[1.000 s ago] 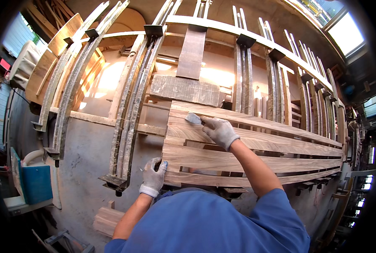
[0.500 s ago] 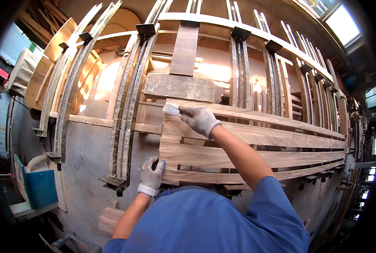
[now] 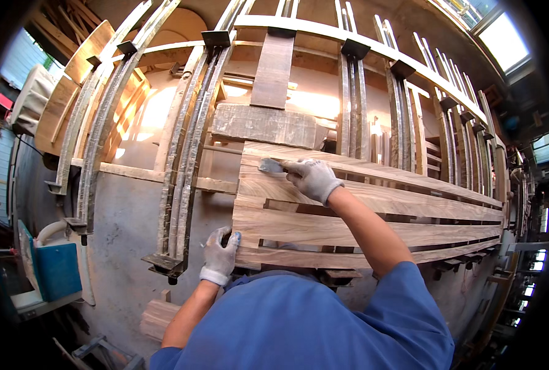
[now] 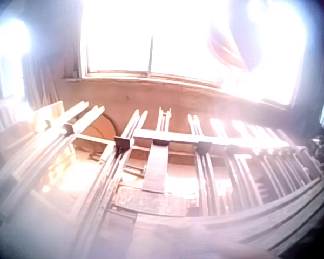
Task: The person uses a metal scraper to remove material from the surface of wooden planks clamped in a rack. They then move to a workbench and scrape a smaller piece of wood, followed by wiping the surface with a gloved hand.
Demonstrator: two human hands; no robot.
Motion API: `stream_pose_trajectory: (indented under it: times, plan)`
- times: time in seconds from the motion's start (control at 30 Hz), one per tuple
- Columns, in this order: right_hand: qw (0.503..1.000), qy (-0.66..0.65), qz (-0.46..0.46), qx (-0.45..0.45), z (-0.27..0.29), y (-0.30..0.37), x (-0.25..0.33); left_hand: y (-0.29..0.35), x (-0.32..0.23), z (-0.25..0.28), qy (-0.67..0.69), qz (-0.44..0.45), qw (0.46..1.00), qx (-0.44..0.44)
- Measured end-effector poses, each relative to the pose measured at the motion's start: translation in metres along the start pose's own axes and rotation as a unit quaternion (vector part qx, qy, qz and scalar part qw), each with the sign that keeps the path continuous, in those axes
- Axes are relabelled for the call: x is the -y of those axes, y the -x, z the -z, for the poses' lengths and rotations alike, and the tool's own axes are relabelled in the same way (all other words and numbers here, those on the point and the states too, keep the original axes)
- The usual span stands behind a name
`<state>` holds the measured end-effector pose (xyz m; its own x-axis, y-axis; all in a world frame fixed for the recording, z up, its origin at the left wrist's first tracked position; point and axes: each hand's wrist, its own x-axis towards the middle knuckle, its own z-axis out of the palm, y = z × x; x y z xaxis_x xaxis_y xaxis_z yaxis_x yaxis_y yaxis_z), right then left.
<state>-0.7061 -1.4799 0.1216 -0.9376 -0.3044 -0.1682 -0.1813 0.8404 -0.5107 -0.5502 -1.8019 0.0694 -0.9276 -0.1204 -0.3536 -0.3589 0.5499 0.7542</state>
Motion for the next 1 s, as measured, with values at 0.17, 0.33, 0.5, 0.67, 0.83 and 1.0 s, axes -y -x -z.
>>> stream_pose_trajectory:
  times: [0.17,0.33,0.5,0.67,0.83,1.0]
  plan:
    - [0.976,-0.202,0.006,-0.08,-0.014,-0.027,0.012,0.0,0.0,-0.001,0.022,0.009,1.0,0.0]
    - [0.997,-0.059,-0.014,-0.038,0.007,-0.01,-0.005,0.0,0.003,-0.003,0.021,0.003,1.0,-0.007]
    - [0.999,-0.007,-0.002,-0.044,-0.005,0.005,-0.027,0.002,-0.002,-0.001,0.007,-0.002,1.0,-0.005]
    - [0.998,0.051,-0.025,-0.001,-0.02,-0.038,0.013,-0.001,0.001,0.0,-0.021,0.01,1.0,0.012]
    - [0.999,-0.027,0.037,0.008,-0.034,-0.064,0.049,-0.006,0.004,0.003,-0.068,-0.007,0.997,0.038]
    - [0.976,-0.16,-0.047,-0.137,-0.006,0.006,0.03,-0.015,-0.016,0.038,-0.109,-0.056,0.992,0.003]
